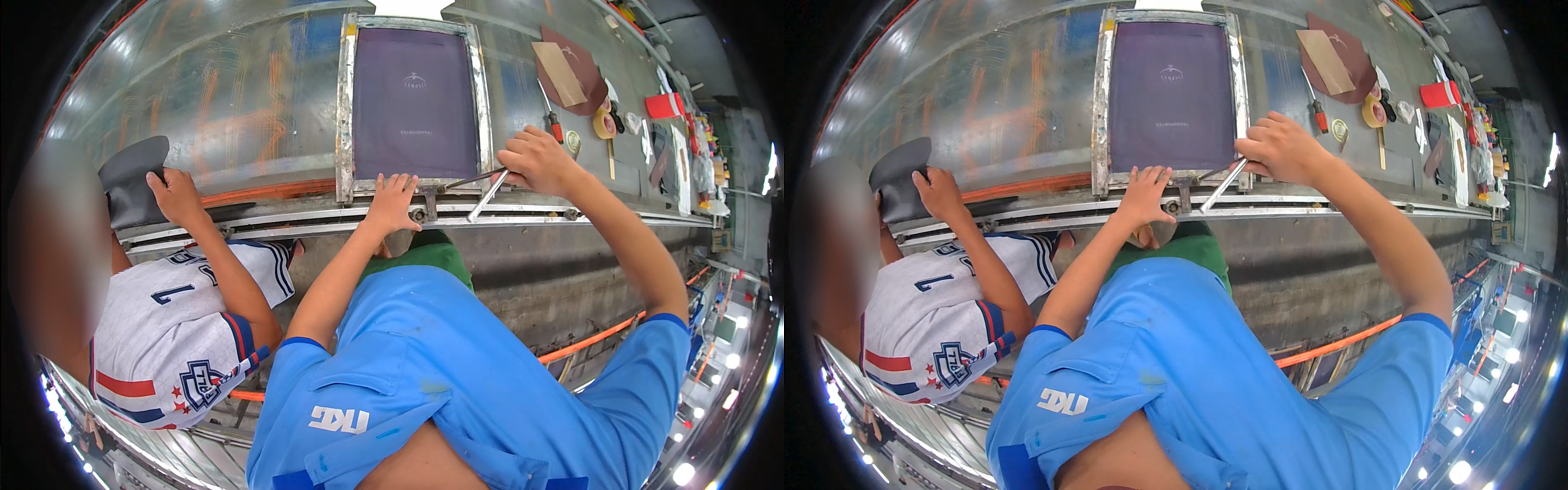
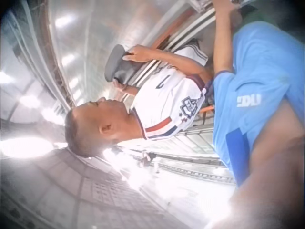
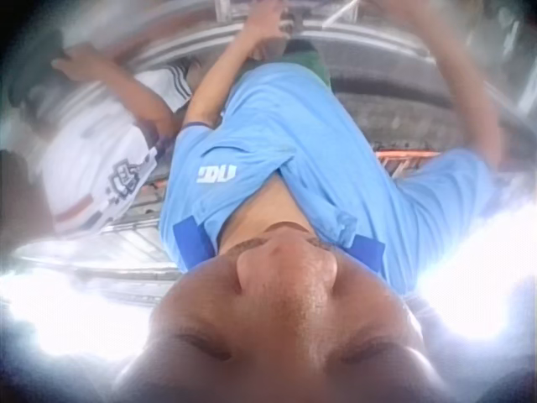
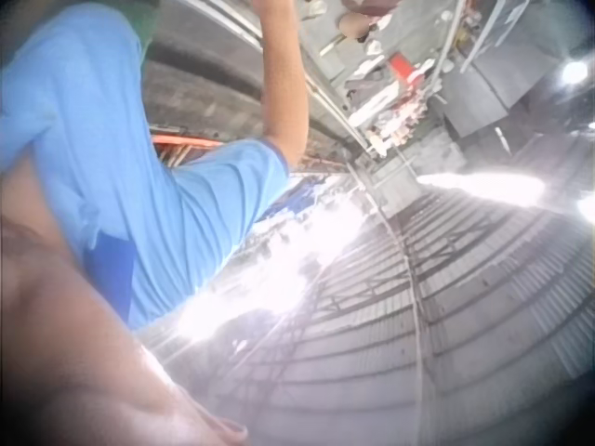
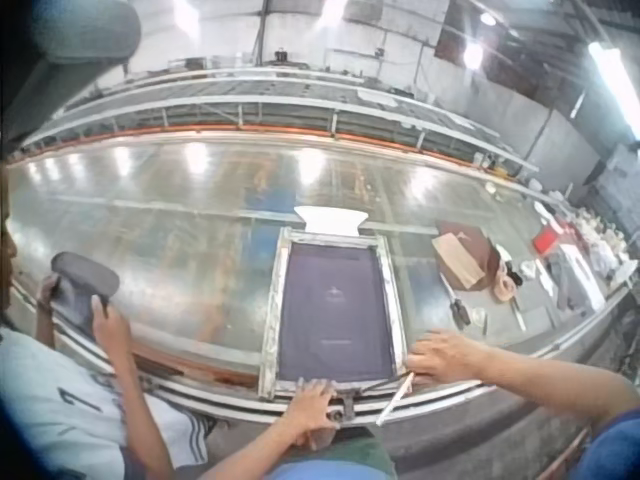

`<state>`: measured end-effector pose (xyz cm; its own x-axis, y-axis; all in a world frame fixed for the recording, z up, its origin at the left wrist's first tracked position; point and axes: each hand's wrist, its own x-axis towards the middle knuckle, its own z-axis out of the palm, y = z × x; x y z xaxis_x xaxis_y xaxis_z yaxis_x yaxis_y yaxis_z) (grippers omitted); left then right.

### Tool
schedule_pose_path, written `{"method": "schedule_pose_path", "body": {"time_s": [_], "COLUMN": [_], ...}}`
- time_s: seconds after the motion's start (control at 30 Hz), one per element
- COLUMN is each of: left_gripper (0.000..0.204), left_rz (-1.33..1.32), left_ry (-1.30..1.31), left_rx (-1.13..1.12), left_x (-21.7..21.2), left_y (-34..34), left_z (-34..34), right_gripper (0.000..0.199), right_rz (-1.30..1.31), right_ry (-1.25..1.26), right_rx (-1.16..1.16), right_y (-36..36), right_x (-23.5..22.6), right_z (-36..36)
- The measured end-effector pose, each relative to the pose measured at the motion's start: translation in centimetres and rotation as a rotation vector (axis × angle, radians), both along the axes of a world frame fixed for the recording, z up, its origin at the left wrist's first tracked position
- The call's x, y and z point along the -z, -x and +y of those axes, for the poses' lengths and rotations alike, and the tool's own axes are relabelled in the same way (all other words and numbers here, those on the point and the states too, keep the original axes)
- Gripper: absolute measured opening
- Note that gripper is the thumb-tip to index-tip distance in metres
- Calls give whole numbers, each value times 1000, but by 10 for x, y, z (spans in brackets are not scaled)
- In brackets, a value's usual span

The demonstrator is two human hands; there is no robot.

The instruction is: The person handles a black cutout and a white cutout, positioning them against a metal frame. They then place a purple Osprey-branded panel into the frame and press it into place.

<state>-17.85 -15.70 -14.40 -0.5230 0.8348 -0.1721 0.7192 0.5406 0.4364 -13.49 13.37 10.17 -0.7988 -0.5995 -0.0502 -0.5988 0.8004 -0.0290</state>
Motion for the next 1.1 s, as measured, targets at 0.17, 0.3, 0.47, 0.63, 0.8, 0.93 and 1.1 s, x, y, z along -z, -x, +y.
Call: {"method": "schedule_pose_path", "body": {"time_s": [0.17,0.3,0.47,0.63,0.8,0.93,1.1], "left_gripper": [125,125,125,124,122,116,103], "left_rz": [-2,-6,4,21,11,-6,-18], "left_ry": [-6,-12,-20,-30,-64,-134,-183], "left_rx": [-8,-1,5,5,-17,-7,-31], "left_x": [0,-1,-1,-1,-6,-3,3], "left_y": [0,-1,1,2,1,-1,0], "left_z": [-1,0,-2,-5,-1,2,-6], "right_gripper": [32,32,34,31,35,37,41], "right_rz": [91,147,202,79,168,187,320], "right_ry": [50,142,144,197,347,296,331], "right_rx": [347,492,675,743,421,491,671], "right_y": [-39,-47,-51,-48,-32,-43,-54], "right_x": [7,14,20,10,9,25,32], "right_z": [-24,-36,-53,-60,-25,-13,-42]}}
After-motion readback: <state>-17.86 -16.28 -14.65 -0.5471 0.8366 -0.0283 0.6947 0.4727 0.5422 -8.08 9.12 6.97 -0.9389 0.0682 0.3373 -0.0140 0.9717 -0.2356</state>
